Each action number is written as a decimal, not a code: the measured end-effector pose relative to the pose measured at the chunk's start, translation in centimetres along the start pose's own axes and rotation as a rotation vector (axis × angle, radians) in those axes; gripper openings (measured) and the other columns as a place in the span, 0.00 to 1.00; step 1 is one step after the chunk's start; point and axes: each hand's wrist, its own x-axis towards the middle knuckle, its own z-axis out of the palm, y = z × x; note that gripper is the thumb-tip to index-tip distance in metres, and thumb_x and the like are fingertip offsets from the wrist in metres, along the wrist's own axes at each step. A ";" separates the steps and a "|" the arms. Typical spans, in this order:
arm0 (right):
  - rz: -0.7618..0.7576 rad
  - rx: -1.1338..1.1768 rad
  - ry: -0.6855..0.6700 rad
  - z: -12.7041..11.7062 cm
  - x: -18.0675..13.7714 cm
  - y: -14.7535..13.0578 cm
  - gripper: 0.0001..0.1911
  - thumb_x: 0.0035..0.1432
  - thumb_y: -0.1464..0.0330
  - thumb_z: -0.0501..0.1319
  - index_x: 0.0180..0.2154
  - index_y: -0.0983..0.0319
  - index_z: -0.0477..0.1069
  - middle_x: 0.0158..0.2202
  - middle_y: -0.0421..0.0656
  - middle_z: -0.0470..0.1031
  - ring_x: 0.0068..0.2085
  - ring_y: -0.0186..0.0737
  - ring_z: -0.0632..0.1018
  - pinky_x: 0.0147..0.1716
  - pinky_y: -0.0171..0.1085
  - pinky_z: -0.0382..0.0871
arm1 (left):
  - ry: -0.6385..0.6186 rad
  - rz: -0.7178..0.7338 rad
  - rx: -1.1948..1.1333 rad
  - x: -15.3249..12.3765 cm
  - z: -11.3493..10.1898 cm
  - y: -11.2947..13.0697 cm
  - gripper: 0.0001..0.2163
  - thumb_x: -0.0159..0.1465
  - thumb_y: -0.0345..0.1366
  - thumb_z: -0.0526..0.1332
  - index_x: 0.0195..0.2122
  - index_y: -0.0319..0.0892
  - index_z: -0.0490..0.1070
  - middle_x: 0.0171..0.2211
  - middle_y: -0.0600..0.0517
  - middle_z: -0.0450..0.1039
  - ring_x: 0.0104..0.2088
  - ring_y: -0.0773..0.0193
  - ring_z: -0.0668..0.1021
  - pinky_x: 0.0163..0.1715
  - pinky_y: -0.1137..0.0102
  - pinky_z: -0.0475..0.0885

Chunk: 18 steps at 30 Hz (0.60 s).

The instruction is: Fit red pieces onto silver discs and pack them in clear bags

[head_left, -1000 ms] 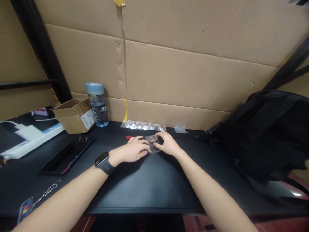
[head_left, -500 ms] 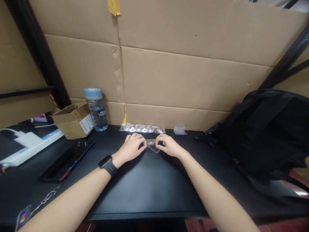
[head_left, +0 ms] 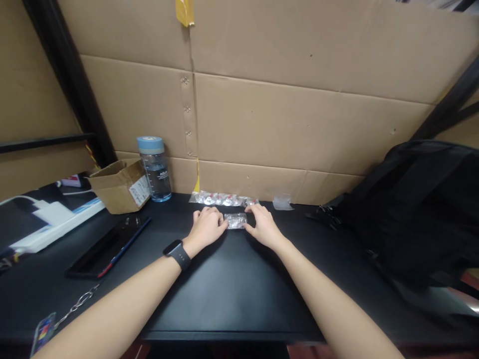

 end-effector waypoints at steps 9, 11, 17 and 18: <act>-0.105 -0.065 -0.172 0.4 -0.4 -0.9 0.19 0.59 0.74 0.61 0.51 0.55 0.74 0.53 0.46 0.78 0.54 0.50 0.73 0.50 0.49 0.57 | 0.019 0.191 -0.015 0.1 0.2 -0.6 0.09 0.68 0.34 0.54 0.43 0.47 0.74 0.48 0.47 0.76 0.53 0.50 0.71 0.50 0.56 0.61; -0.052 -0.041 -0.181 0.6 -0.4 -0.7 0.19 0.61 0.74 0.60 0.52 0.54 0.73 0.51 0.46 0.80 0.54 0.49 0.74 0.50 0.49 0.56 | -0.036 0.238 -0.064 0.0 0.1 -0.7 0.12 0.69 0.35 0.53 0.46 0.48 0.75 0.50 0.49 0.77 0.55 0.51 0.72 0.52 0.55 0.60; 0.083 0.195 -0.146 -0.2 0.0 -0.3 0.15 0.68 0.65 0.58 0.55 0.53 0.70 0.43 0.42 0.83 0.50 0.45 0.80 0.58 0.52 0.54 | -0.047 0.210 -0.121 -0.2 0.3 -0.5 0.13 0.65 0.41 0.60 0.51 0.48 0.73 0.48 0.49 0.80 0.53 0.50 0.75 0.54 0.55 0.59; 0.094 0.216 -0.145 -0.3 0.0 -0.2 0.14 0.68 0.64 0.57 0.55 0.53 0.70 0.42 0.41 0.84 0.49 0.45 0.81 0.59 0.53 0.52 | -0.044 0.178 -0.134 -0.2 0.3 -0.5 0.14 0.66 0.39 0.59 0.52 0.49 0.72 0.45 0.50 0.81 0.52 0.51 0.76 0.53 0.56 0.59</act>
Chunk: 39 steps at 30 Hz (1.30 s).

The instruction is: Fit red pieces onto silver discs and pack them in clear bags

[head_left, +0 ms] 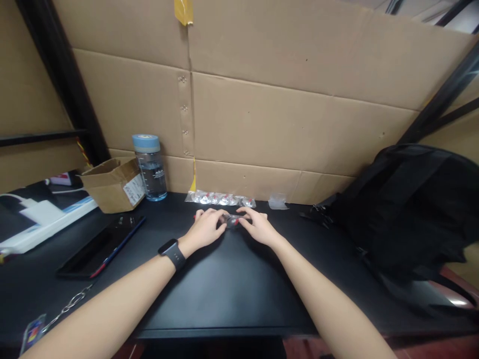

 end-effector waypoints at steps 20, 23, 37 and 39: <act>0.097 0.256 0.142 1.6 0.6 1.2 0.22 0.55 0.64 0.70 0.51 0.54 0.69 0.33 0.38 0.82 0.38 0.43 0.83 0.46 0.44 0.72 | 0.092 -0.100 -0.096 0.1 -0.5 0.0 0.15 0.68 0.37 0.59 0.56 0.50 0.65 0.40 0.54 0.83 0.47 0.55 0.81 0.53 0.58 0.57; 0.105 0.252 0.161 1.6 0.6 1.1 0.21 0.55 0.63 0.69 0.50 0.55 0.69 0.33 0.39 0.82 0.37 0.44 0.83 0.44 0.43 0.73 | 0.099 -0.105 -0.097 0.1 -0.7 0.5 0.14 0.69 0.40 0.57 0.56 0.49 0.66 0.40 0.53 0.83 0.47 0.54 0.80 0.53 0.58 0.58; 0.091 0.232 0.211 1.4 0.4 0.3 0.21 0.58 0.68 0.63 0.54 0.53 0.66 0.35 0.39 0.81 0.38 0.42 0.82 0.47 0.45 0.72 | 0.186 -0.179 -0.041 -0.1 -0.8 0.7 0.15 0.68 0.34 0.57 0.55 0.50 0.64 0.38 0.53 0.83 0.46 0.53 0.81 0.51 0.57 0.56; 0.089 0.239 0.232 1.5 0.4 0.2 0.21 0.58 0.67 0.63 0.53 0.53 0.66 0.34 0.39 0.81 0.37 0.42 0.82 0.46 0.44 0.72 | 0.189 -0.178 -0.055 -0.1 -0.8 0.9 0.15 0.68 0.35 0.58 0.55 0.50 0.63 0.38 0.53 0.83 0.46 0.53 0.81 0.51 0.57 0.56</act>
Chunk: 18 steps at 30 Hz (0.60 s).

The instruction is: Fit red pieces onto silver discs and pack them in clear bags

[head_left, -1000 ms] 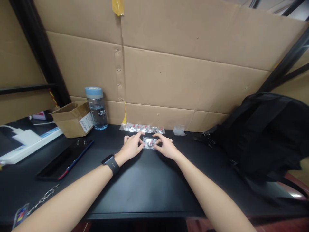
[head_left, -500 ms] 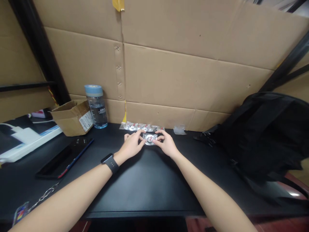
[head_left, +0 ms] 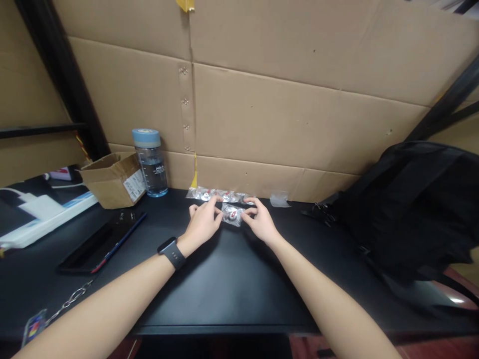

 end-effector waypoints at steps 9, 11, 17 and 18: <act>-0.013 -0.217 -0.136 -1.0 -0.1 -0.9 0.11 0.53 0.72 0.65 0.39 0.56 0.77 0.35 0.39 0.82 0.37 0.40 0.79 0.47 0.43 0.65 | -0.081 0.016 -0.030 0.1 -0.1 -0.2 0.17 0.67 0.38 0.61 0.56 0.50 0.65 0.39 0.53 0.84 0.48 0.53 0.80 0.52 0.57 0.55; -0.025 -0.307 -0.203 -1.6 -0.1 -0.9 0.11 0.52 0.73 0.66 0.39 0.55 0.79 0.37 0.38 0.82 0.39 0.41 0.79 0.49 0.45 0.62 | -0.125 0.031 -0.018 0.2 0.0 -0.5 0.17 0.66 0.38 0.62 0.56 0.51 0.66 0.39 0.54 0.84 0.48 0.53 0.80 0.52 0.57 0.55; -0.085 -0.262 -0.366 -3.2 -0.1 -1.1 0.15 0.52 0.65 0.72 0.44 0.54 0.78 0.42 0.40 0.82 0.46 0.46 0.80 0.52 0.47 0.61 | -0.182 0.052 -0.003 0.4 0.2 -1.1 0.19 0.65 0.39 0.64 0.57 0.52 0.69 0.40 0.54 0.83 0.50 0.52 0.78 0.51 0.58 0.55; -0.100 -0.225 -0.387 -3.4 -0.1 -1.2 0.18 0.51 0.65 0.73 0.46 0.54 0.78 0.43 0.41 0.82 0.47 0.47 0.80 0.52 0.47 0.63 | -0.186 0.048 -0.007 0.4 0.1 -1.2 0.20 0.65 0.39 0.65 0.58 0.52 0.68 0.41 0.54 0.83 0.50 0.51 0.78 0.51 0.58 0.55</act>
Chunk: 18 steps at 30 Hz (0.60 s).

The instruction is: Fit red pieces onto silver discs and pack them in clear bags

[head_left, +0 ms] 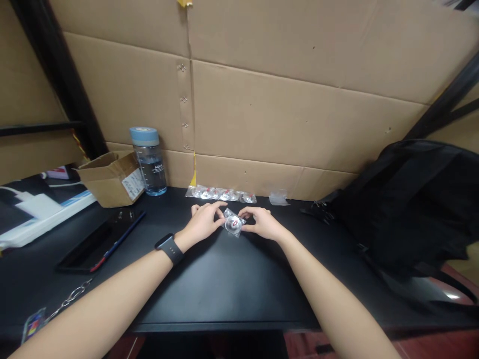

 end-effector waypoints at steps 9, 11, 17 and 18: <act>-0.124 0.107 -0.081 0.2 -0.2 -0.4 0.23 0.53 0.65 0.73 0.52 0.53 0.78 0.44 0.42 0.82 0.46 0.45 0.81 0.51 0.43 0.69 | -0.053 0.034 -0.023 0.1 -0.2 -0.6 0.18 0.66 0.40 0.63 0.57 0.53 0.67 0.40 0.56 0.84 0.50 0.53 0.79 0.52 0.58 0.55; -0.126 0.071 -0.089 0.5 -0.2 -0.5 0.21 0.54 0.65 0.73 0.51 0.52 0.79 0.43 0.41 0.82 0.45 0.44 0.81 0.50 0.42 0.69 | -0.060 0.045 -0.030 0.0 -0.2 -0.6 0.18 0.67 0.39 0.63 0.58 0.54 0.66 0.39 0.57 0.84 0.49 0.54 0.80 0.52 0.58 0.55; -0.140 0.034 -0.051 1.3 -0.2 -0.8 0.19 0.56 0.66 0.71 0.51 0.52 0.78 0.41 0.39 0.82 0.43 0.40 0.81 0.49 0.39 0.69 | -0.096 0.071 -0.071 -0.1 -0.5 -0.4 0.19 0.66 0.37 0.63 0.58 0.52 0.65 0.38 0.57 0.84 0.46 0.57 0.81 0.55 0.59 0.58; -0.141 0.038 -0.040 1.4 -0.1 -0.9 0.20 0.56 0.67 0.72 0.51 0.52 0.78 0.41 0.39 0.82 0.43 0.40 0.81 0.49 0.39 0.69 | -0.099 0.067 -0.088 -0.1 -0.7 -0.3 0.19 0.66 0.37 0.63 0.58 0.52 0.65 0.38 0.57 0.84 0.46 0.57 0.82 0.55 0.60 0.60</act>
